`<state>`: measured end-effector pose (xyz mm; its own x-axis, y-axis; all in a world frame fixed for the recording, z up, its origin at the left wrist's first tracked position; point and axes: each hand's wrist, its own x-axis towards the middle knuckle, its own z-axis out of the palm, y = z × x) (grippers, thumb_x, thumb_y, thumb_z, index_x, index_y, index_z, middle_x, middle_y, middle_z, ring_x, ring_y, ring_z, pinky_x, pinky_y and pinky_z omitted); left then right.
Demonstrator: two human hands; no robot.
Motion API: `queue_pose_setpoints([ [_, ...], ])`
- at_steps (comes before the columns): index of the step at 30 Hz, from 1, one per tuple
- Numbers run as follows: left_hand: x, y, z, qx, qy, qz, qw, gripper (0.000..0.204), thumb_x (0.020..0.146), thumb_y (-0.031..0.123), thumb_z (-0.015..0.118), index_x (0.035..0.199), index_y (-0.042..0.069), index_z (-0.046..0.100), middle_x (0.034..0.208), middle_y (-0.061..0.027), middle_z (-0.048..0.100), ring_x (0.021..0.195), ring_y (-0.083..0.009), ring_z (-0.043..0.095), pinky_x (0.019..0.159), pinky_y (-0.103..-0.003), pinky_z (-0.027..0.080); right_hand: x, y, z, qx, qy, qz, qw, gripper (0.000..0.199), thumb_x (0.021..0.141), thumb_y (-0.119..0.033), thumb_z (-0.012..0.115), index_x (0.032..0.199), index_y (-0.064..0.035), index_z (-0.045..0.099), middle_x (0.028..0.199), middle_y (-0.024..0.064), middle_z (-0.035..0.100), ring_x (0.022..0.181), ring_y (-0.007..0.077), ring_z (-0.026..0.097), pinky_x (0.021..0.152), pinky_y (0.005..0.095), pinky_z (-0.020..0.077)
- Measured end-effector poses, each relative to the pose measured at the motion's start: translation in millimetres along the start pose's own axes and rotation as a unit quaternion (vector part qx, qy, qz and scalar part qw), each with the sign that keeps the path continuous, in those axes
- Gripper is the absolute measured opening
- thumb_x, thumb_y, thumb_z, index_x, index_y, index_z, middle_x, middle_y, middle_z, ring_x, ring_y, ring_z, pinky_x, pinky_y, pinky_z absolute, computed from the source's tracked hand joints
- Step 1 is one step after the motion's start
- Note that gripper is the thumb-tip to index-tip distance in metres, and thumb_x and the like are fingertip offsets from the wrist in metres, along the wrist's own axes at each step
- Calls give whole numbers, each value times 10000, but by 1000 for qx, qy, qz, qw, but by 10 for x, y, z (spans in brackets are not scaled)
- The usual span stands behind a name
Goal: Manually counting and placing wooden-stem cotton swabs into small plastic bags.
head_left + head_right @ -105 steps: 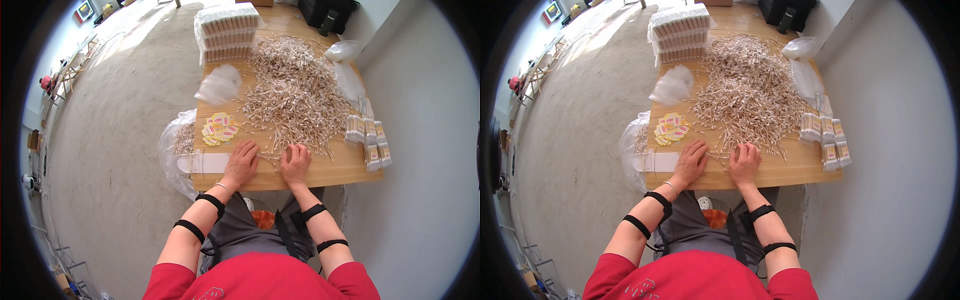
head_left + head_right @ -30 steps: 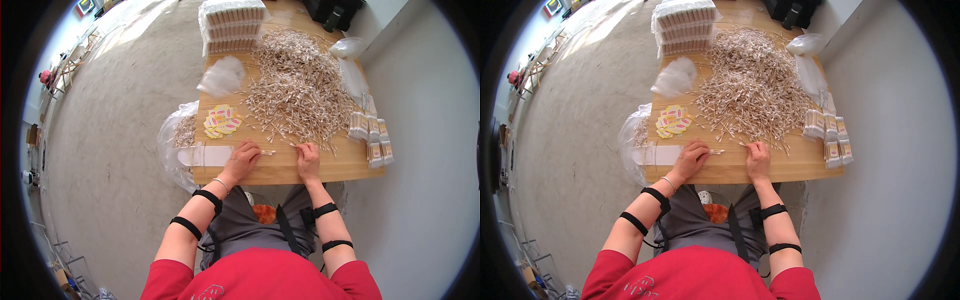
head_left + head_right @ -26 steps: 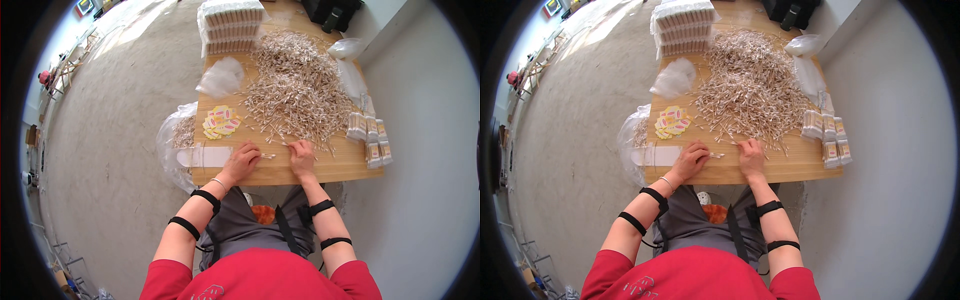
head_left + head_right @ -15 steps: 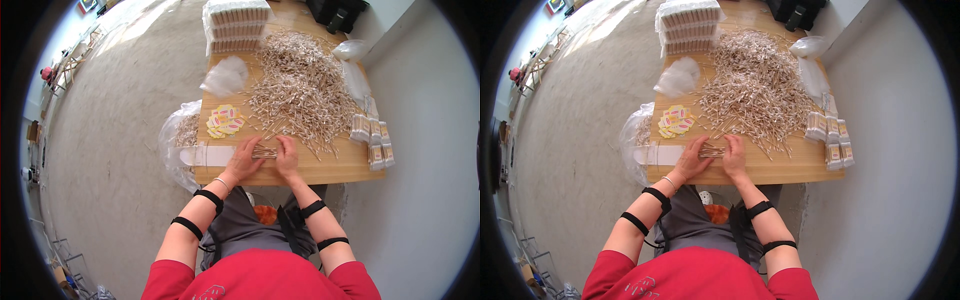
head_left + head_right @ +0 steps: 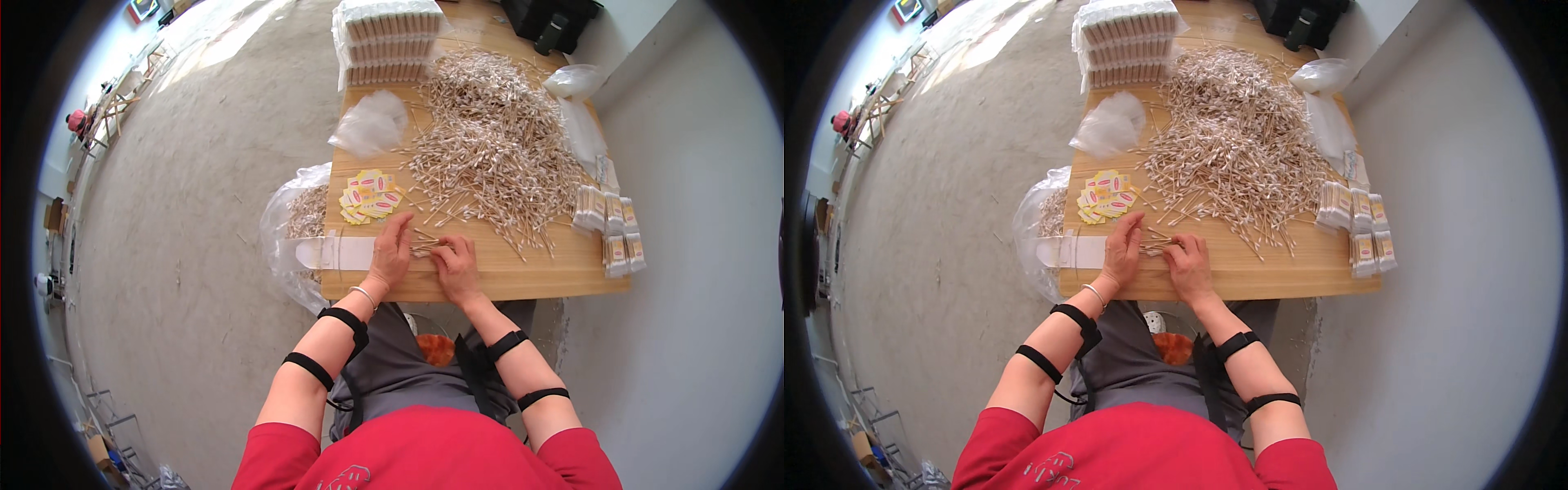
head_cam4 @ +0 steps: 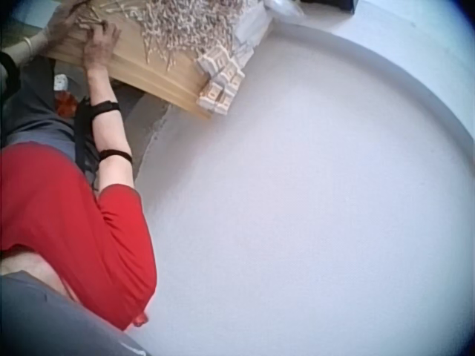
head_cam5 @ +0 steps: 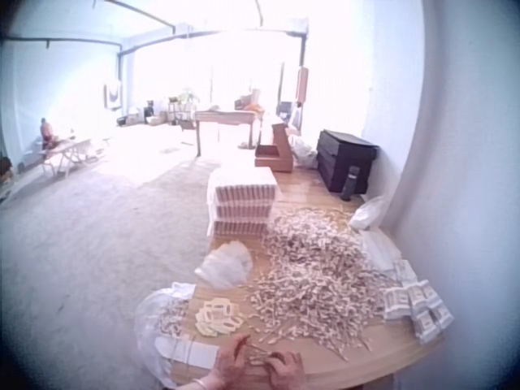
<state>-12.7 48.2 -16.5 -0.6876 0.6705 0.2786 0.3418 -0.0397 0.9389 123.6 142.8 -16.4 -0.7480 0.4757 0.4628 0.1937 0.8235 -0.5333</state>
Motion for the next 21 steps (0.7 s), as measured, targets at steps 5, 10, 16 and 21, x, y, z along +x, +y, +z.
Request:
queue_pose_setpoints([
  [5,17,28,-28,66,-9,62,996,200,882,27,523,1057,2,616,1125,-172,598,1045,-327,581,886,-359,467,80,-19,-8,53,14,78,995,82,756,-81,664,830,-59,635,933,108,568,938,307,496,834,398,410],
  [10,-5,77,-22,74,-18,59,995,202,847,57,600,1043,19,633,1129,-160,598,1047,-320,578,883,-353,468,142,-12,-3,73,34,105,991,59,787,-91,647,814,-44,624,911,119,573,906,311,500,818,397,401],
  [16,-27,37,-12,52,-51,13,997,145,795,82,682,935,45,683,960,-109,659,921,-248,612,742,-320,493,176,-34,-7,95,27,106,989,67,790,-98,656,826,-48,631,818,99,597,845,299,520,792,384,401],
  [21,-24,-19,-20,-70,30,-159,984,114,864,137,656,866,27,686,700,-38,643,685,-101,574,644,-266,461,124,28,15,106,42,116,987,58,784,-90,657,822,-52,633,792,85,599,841,290,521,786,377,402],
])
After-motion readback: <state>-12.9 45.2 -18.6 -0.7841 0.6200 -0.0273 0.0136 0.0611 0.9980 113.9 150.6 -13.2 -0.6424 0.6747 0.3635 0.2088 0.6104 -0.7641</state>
